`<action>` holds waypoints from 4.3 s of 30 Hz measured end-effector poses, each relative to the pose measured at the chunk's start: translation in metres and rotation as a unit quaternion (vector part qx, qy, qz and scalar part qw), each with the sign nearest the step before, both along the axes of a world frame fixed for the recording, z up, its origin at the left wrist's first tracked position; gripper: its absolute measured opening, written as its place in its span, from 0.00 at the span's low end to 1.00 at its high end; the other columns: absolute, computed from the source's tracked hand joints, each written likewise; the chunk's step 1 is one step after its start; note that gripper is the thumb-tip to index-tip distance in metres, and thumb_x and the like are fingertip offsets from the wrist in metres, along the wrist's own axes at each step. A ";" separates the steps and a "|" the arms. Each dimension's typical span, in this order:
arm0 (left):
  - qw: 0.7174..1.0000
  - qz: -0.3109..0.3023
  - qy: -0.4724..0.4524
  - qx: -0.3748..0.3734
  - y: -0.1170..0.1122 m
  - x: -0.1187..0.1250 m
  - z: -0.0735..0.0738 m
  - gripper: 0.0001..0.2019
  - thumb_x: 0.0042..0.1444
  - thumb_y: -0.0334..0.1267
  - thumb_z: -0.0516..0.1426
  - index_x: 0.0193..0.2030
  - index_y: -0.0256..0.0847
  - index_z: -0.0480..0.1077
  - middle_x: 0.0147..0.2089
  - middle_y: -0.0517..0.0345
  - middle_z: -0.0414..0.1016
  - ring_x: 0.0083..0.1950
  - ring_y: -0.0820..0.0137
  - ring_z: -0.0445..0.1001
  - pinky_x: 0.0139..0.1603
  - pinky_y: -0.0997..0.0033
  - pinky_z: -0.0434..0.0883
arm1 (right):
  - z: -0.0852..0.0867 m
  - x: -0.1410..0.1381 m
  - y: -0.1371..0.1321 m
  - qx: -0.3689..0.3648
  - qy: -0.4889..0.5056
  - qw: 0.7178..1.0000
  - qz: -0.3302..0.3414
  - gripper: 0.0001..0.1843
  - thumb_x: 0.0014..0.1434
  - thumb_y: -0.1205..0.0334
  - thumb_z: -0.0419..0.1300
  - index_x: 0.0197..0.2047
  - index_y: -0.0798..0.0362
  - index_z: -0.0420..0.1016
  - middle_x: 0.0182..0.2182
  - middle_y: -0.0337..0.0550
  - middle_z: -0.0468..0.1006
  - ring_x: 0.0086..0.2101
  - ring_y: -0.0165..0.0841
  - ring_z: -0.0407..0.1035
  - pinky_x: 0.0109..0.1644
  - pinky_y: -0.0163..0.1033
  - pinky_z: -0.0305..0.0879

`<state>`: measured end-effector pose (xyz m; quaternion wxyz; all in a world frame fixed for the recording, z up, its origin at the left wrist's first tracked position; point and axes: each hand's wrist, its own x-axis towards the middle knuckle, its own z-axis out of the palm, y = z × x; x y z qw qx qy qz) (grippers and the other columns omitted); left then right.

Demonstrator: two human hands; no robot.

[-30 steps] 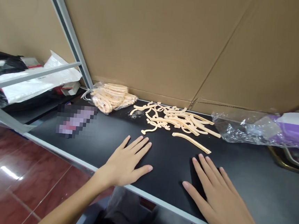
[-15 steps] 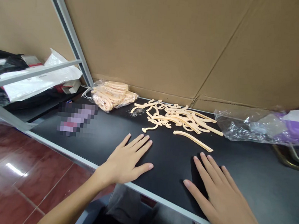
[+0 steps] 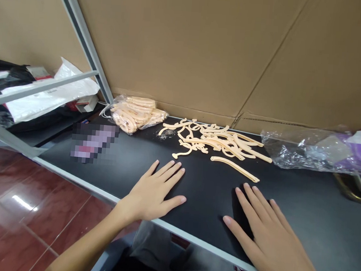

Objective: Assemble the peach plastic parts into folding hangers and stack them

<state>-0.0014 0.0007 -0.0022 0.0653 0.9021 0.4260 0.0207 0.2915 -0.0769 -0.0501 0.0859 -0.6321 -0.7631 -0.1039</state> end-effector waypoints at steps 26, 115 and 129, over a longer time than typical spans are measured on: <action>1.000 -0.003 -0.011 0.013 -0.001 -0.002 -0.001 0.35 0.69 0.60 0.40 0.74 0.41 0.49 0.77 0.52 0.46 0.77 0.59 0.46 0.76 0.46 0.43 | 0.000 0.002 -0.001 -0.006 0.004 1.000 0.007 0.42 0.66 0.35 0.40 0.70 0.58 0.62 0.69 0.51 0.60 0.69 0.48 0.52 0.70 0.61 0.51; 0.799 0.027 -0.500 -0.333 0.094 0.029 0.016 0.11 0.53 0.41 0.65 0.32 0.35 0.71 0.31 0.59 0.74 0.32 0.74 0.72 0.40 0.72 0.69 | 0.053 0.012 0.120 -0.090 0.497 0.863 0.021 0.20 0.60 0.49 0.58 0.48 0.55 0.77 0.34 0.47 0.82 0.31 0.37 0.77 0.38 0.44 0.73; 0.775 0.051 -0.536 -0.331 0.095 0.028 0.014 0.13 0.52 0.42 0.66 0.36 0.35 0.72 0.33 0.57 0.78 0.30 0.75 0.73 0.37 0.71 0.71 | 0.066 0.003 0.112 -0.255 0.634 0.730 -0.014 0.28 0.52 0.45 0.68 0.49 0.57 0.77 0.19 0.37 0.75 0.26 0.33 0.70 0.37 0.42 0.65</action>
